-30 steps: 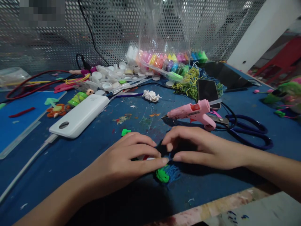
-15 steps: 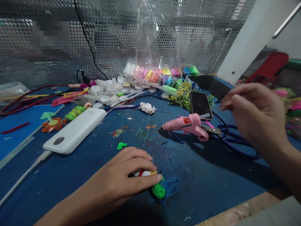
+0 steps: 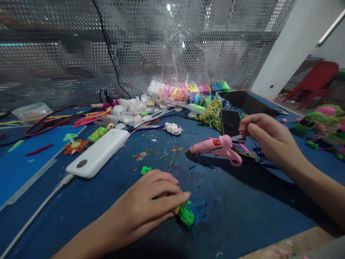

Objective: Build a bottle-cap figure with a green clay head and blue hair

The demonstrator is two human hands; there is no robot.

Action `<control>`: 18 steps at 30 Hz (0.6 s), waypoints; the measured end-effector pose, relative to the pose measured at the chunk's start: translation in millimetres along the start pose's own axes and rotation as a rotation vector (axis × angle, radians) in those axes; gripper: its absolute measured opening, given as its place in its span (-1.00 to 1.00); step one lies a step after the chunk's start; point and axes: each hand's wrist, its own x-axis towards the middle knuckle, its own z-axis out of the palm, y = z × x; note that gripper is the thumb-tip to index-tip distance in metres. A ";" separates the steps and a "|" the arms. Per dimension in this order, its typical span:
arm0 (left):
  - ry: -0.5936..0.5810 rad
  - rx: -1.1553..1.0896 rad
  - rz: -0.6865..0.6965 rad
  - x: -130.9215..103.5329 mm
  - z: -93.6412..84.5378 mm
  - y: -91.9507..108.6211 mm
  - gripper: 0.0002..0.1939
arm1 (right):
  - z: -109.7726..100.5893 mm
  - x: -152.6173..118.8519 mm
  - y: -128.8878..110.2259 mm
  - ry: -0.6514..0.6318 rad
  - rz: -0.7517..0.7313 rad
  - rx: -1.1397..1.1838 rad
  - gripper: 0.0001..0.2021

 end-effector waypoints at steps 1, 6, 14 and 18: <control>0.057 -0.007 -0.045 -0.8 -0.7 -0.4 -0.47 | -1.2 0.2 1.4 0.010 0.001 0.008 -0.76; 0.628 -0.339 -0.634 1.3 -6.5 -4.7 -0.44 | -5.8 2.1 5.2 0.102 -0.049 -0.034 -0.81; 1.326 -1.173 -0.962 5.0 -27.1 -18.3 -0.84 | -2.0 2.6 7.7 0.137 -0.010 -0.082 -0.81; 1.465 -1.270 -0.846 3.7 -38.4 -17.8 -0.74 | 0.2 2.7 7.7 0.157 0.002 -0.120 -0.82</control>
